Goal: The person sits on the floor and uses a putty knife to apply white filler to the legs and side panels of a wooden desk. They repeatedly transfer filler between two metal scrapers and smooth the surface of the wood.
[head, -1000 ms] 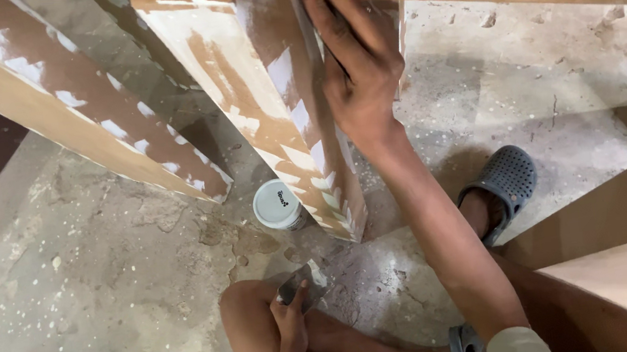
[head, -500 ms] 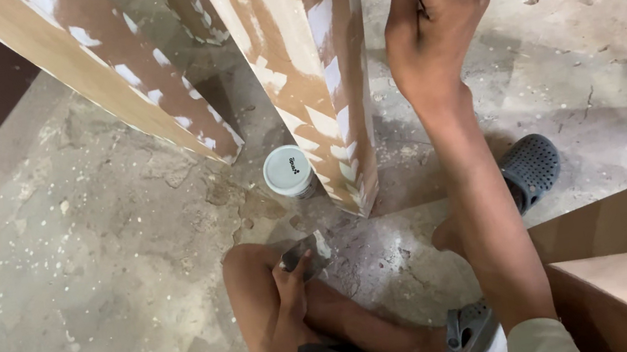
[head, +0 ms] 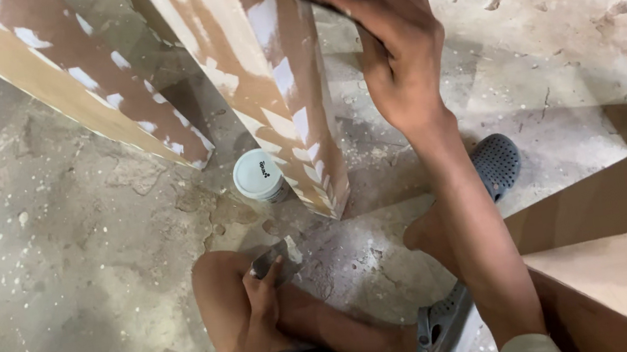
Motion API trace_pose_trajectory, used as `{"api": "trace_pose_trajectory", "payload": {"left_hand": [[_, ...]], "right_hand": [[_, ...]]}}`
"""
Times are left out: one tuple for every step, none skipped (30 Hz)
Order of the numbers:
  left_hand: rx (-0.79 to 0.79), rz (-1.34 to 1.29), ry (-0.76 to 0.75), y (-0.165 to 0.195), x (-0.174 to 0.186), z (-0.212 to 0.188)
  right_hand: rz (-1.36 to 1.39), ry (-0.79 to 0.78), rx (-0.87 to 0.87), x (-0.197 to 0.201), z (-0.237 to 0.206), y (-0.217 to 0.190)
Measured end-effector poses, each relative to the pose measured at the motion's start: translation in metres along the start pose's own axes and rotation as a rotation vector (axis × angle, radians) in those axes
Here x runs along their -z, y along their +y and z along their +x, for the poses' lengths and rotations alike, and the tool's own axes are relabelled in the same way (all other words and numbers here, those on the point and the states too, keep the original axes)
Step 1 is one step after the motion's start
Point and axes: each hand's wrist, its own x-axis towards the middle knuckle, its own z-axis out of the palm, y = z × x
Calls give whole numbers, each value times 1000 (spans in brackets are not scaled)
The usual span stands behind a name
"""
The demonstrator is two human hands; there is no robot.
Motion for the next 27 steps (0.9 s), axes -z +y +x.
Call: {"api": "trace_pose_trajectory", "payload": {"left_hand": [[7,30,17,0,2,-2],[17,58,35,1,4,-4],[10,12,17,1,4,-5],[2,-36,4,2,4,-6],[-8,-84,-8,3,4,-7],[-4,-65,3,4,4,-8],[-1,-47,11,6,3,-8],[0,-30,15,7,1,-8],[0,-53,11,9,0,-7],[2,-78,9,10,-2,-6],[6,-103,11,11,-3,-7],[23,-110,44,14,-5,-10],[40,-120,76,19,-8,-13],[51,-131,104,26,-11,-15],[53,-206,82,33,-16,-21],[55,-278,63,42,-21,-28],[60,-348,45,53,-25,-37],[54,-373,23,64,-29,-46],[52,-399,3,77,-33,-54],[52,-426,-18,89,-38,-62],[19,-414,-27,102,-42,-68],[-12,-401,-37,113,-46,-73],[-46,-388,-50,124,-49,-77],[-116,-355,-64,134,-52,-81],[-183,-320,-82,142,-53,-85],[-245,-285,-107,150,-54,-91],[-264,-292,-100,156,-54,-97]], "right_hand": [[31,44,-7,1,3,3],[62,85,-14,0,8,7],[95,123,-19,0,12,10],[35,74,-124,0,14,12],[-23,24,-228,0,17,14],[-43,13,-246,0,18,13],[-63,3,-265,0,18,12],[-47,36,-199,-1,15,8],[-33,67,-132,-1,11,4],[-11,49,-91,-1,5,0],[13,30,-52,-1,-5,-6],[39,7,-15,-1,-17,-13],[168,-25,-86,-2,-34,-22],[296,-56,-152,-3,-53,-30],[302,-57,-313,-3,-75,-40],[309,-58,-477,-3,-99,-50],[300,-7,-565,-1,-124,-60],[290,41,-654,1,-149,-73],[300,104,-815,-3,-170,-83],[307,165,-977,-6,-187,-92],[314,175,-1009,-5,-204,-107],[318,185,-1042,-6,-217,-122],[323,199,-1072,-8,-225,-136],[319,186,-1079,-8,-230,-149],[312,175,-1089,-7,-233,-162],[298,168,-1101,-6,-233,-175],[314,168,-1143,-4,-231,-185]]}}
